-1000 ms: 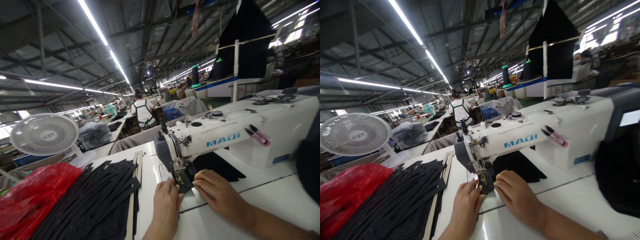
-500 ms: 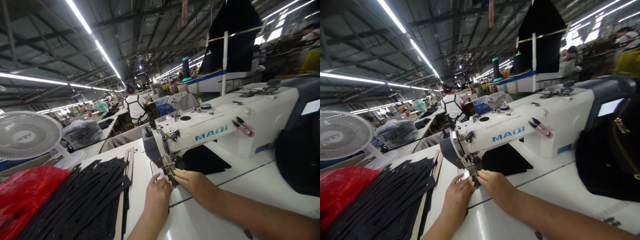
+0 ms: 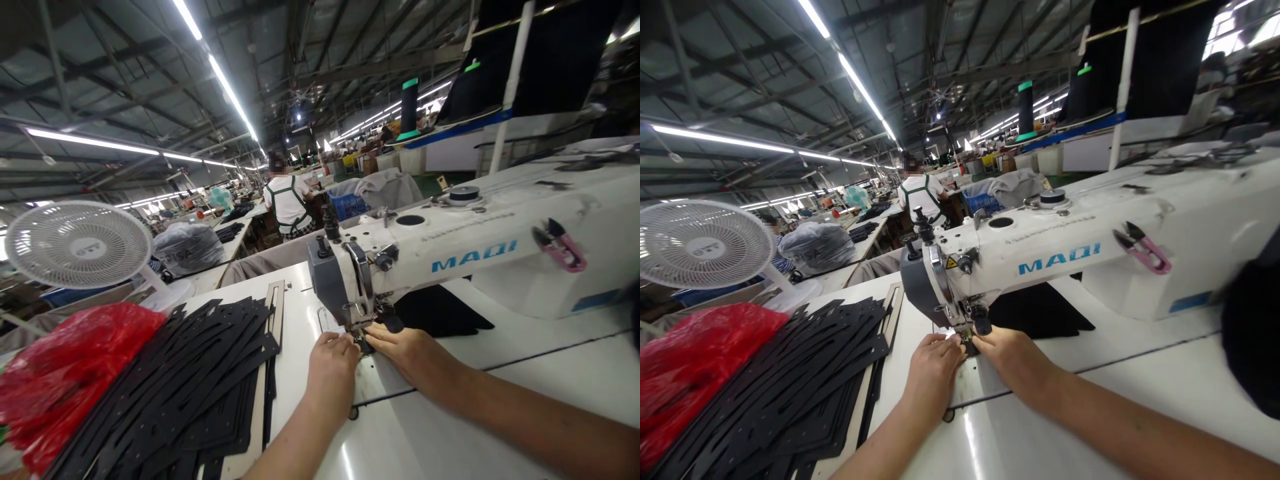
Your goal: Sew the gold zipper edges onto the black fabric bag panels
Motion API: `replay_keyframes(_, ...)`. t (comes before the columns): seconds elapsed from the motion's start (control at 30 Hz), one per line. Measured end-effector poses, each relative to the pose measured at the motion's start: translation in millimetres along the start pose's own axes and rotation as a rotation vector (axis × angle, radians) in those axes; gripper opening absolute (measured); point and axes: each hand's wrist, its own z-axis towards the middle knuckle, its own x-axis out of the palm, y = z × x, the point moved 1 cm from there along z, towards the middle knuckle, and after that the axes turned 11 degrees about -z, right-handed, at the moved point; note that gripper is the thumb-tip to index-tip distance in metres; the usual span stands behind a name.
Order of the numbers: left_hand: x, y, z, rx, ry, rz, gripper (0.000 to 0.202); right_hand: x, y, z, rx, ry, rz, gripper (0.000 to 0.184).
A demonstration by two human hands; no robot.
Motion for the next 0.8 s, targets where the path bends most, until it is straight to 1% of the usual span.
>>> replay_keyframes(0.13,-0.5,2.2,0.3,0.013,0.002,-0.009,0.015,1.3,-2.2,0.8,0.002,0.012,-0.019,0.039)
replay_keyframes(0.27,-2.3,1.6,1.2,0.024,-0.008,-0.024,0.015,8.0,-3.2,-0.1,-0.002,0.038,-0.033,0.036)
replay_keyframes(0.4,-2.4,0.7,1.9,0.011,-0.056,-0.039,0.016,12.1,0.1,-0.6,0.060,0.101,0.000,0.036)
replay_keyframes(0.47,-3.2,0.5,2.0,-0.003,-0.087,-0.042,0.016,7.6,-1.3,0.3,0.053,0.147,0.057,0.037)
replay_keyframes(0.53,-6.0,-0.7,1.6,-0.020,-0.117,-0.041,0.016,-2.4,-9.7,1.3,0.006,0.205,0.096,0.040)
replay_keyframes(0.57,-8.4,-2.2,1.1,-0.028,-0.131,-0.040,0.016,-8.9,-17.2,1.4,0.002,0.237,0.062,0.044)
replay_keyframes(0.63,-14.2,-8.1,-0.5,-0.039,-0.147,-0.045,0.018,-23.5,-36.8,-1.2,0.077,0.291,-0.118,0.049)
replay_keyframes(0.67,-17.3,-12.9,-1.6,-0.026,-0.158,-0.063,0.021,-30.9,-46.1,-4.8,0.143,0.306,-0.230,0.048)
replay_keyframes(0.7,-20.2,-19.1,-2.9,0.017,-0.177,-0.093,0.022,-37.5,-52.9,-10.5,0.204,0.324,-0.325,0.045)
replay_keyframes(0.73,-22.5,-26.5,-4.1,0.092,-0.191,-0.122,0.021,-43.4,-55.4,-18.5,0.242,0.333,-0.390,0.040)
replay_keyframes(0.77,-23.8,-34.9,-5.2,0.194,-0.191,-0.140,0.022,-48.2,-52.4,-28.6,0.249,0.317,-0.417,0.036)
replay_keyframes(0.8,-23.9,-43.4,-6.2,0.293,-0.183,-0.133,0.027,-52.0,-43.7,-40.6,0.235,0.287,-0.410,0.034)
